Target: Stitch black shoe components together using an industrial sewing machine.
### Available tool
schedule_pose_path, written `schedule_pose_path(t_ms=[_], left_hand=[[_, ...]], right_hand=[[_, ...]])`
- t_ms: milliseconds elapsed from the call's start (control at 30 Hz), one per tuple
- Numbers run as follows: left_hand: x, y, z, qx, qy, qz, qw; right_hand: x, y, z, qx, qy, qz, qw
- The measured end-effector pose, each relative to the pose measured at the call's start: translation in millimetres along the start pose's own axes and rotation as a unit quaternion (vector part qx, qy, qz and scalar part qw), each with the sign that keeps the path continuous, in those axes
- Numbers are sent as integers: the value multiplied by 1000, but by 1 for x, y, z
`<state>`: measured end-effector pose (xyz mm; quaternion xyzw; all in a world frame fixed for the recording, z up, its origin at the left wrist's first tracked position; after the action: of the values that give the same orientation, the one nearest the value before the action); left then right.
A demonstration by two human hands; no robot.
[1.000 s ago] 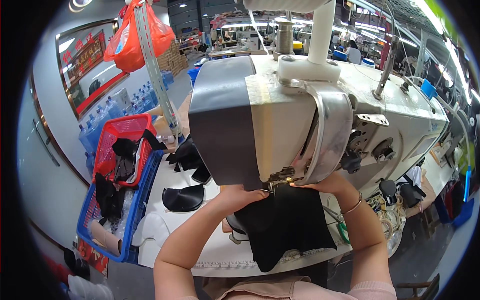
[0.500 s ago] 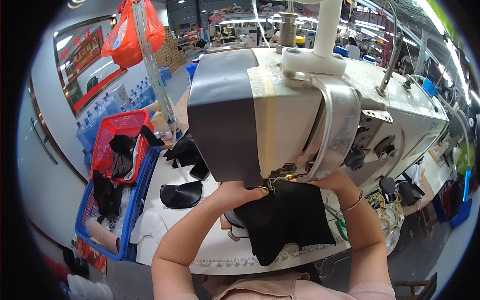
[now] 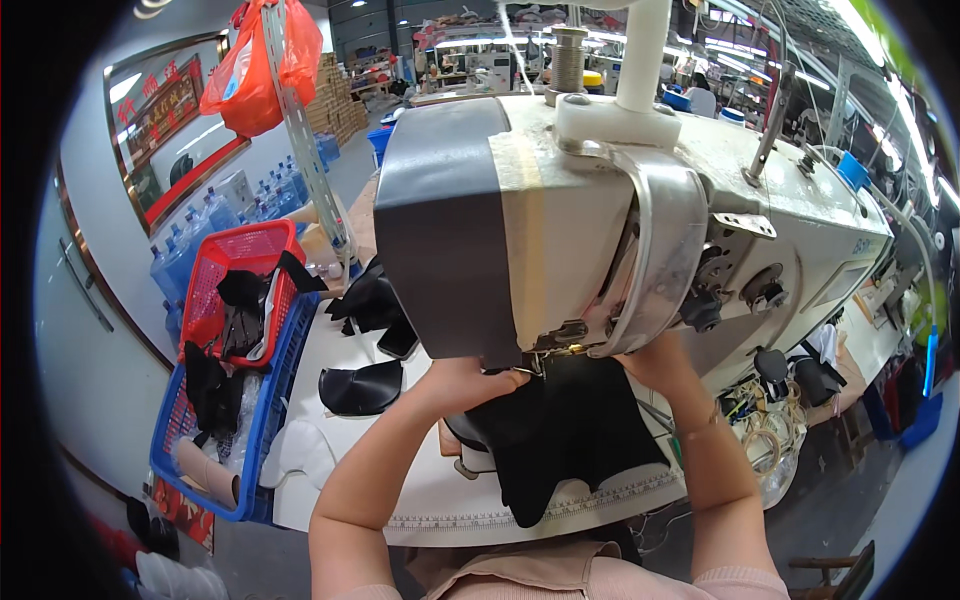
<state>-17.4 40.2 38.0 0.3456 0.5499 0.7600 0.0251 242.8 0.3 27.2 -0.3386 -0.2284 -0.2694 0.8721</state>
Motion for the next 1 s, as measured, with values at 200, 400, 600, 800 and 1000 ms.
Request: schedule_pose_path(t_ms=[200,400,600,800,1000], left_hand=[[-11,-9,-33,125,-4,24,992],[-4,-16,-16,158,-156,-263,939],[8,1,-22,177,-142,-201,953],[3,2,-21,134,-143,-168,966],[10,10,-15,127,-98,-155,975]], right_hand=[[-36,-57,-169,39,244,-38,968],[-70,-30,-173,-289,110,326,893],[-47,-39,-112,-340,201,388,833],[-25,-40,-124,-339,250,431,798],[-21,-34,-109,-329,231,439,804]])
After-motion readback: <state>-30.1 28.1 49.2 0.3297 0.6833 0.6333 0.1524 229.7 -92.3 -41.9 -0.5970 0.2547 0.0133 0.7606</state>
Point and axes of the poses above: each hand's wrist, its own z-axis towards the middle knuckle, its own x-axis out of the back of the hand, y = z × x, the point moved 1 cm from there along z, towards the middle knuckle, and after that the axes turned 3 degrees about x, right-handed, at the moved point
